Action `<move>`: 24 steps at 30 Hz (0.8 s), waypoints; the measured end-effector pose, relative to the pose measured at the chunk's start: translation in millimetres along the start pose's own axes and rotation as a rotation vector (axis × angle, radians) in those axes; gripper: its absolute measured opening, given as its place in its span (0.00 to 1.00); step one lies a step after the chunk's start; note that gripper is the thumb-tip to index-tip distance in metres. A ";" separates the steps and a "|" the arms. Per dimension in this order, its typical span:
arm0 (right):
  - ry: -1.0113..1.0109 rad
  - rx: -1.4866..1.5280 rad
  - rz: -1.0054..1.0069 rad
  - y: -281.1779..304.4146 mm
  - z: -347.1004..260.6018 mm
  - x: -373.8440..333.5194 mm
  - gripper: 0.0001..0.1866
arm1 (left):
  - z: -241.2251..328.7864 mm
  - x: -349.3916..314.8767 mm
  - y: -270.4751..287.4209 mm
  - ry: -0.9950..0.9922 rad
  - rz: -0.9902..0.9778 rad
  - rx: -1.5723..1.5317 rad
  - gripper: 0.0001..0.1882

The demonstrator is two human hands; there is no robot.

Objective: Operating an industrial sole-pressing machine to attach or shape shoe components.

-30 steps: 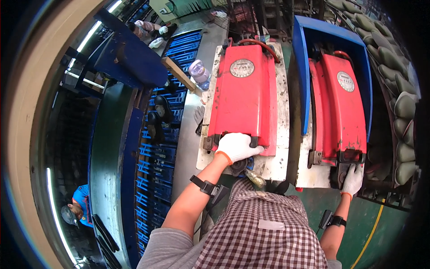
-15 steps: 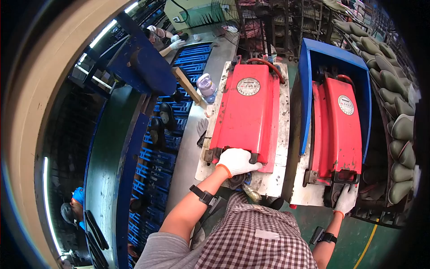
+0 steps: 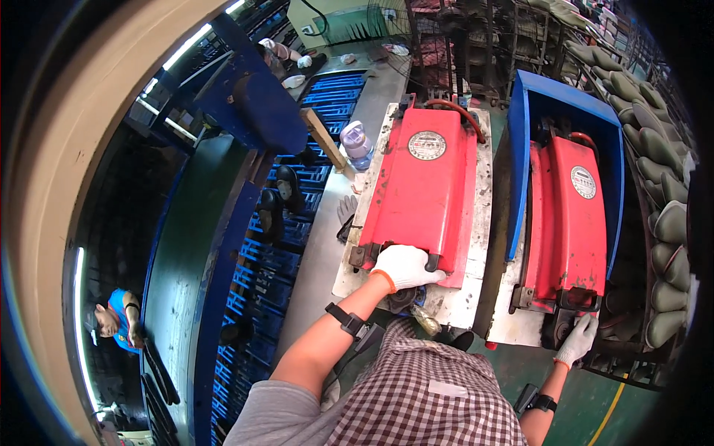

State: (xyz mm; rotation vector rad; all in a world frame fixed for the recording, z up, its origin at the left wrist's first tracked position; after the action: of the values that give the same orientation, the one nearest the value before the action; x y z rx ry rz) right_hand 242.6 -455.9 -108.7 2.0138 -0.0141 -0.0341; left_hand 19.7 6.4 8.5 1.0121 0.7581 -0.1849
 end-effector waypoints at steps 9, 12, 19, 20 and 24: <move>0.780 0.493 -1.076 -34.1 -165.5 -125.8 0.13 | -3.7 -4.2 -4.9 -0.019 0.038 0.003 0.42; 0.574 0.185 -1.649 -39.5 -220.4 -153.3 0.24 | -4.3 0.4 -10.3 -0.044 0.065 0.023 0.42; 0.487 0.042 -1.902 -81.5 -228.5 -174.5 0.33 | 0.3 -2.7 -8.2 -0.069 0.071 0.027 0.41; 0.428 0.009 -1.959 -82.6 -231.1 -170.7 0.32 | -1.3 -2.6 -9.8 -0.058 0.056 0.026 0.41; 0.108 0.290 -2.219 -94.5 -222.6 -167.8 0.27 | -6.2 0.3 -8.2 -0.088 0.051 0.007 0.42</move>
State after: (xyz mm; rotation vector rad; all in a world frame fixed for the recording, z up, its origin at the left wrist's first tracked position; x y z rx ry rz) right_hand 81.2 -210.2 -95.8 1.2732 2.2550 -1.3002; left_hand 13.1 7.1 0.7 1.0218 0.6517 -0.1870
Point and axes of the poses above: each hand's wrist, its own x-axis towards the middle knuckle, its own y-axis out of the back of the hand, z = x × y, the point moved 1 cm from there along x, towards the middle knuckle, and after that the axes turned 15 degrees about -z, right-handed, at the moved point
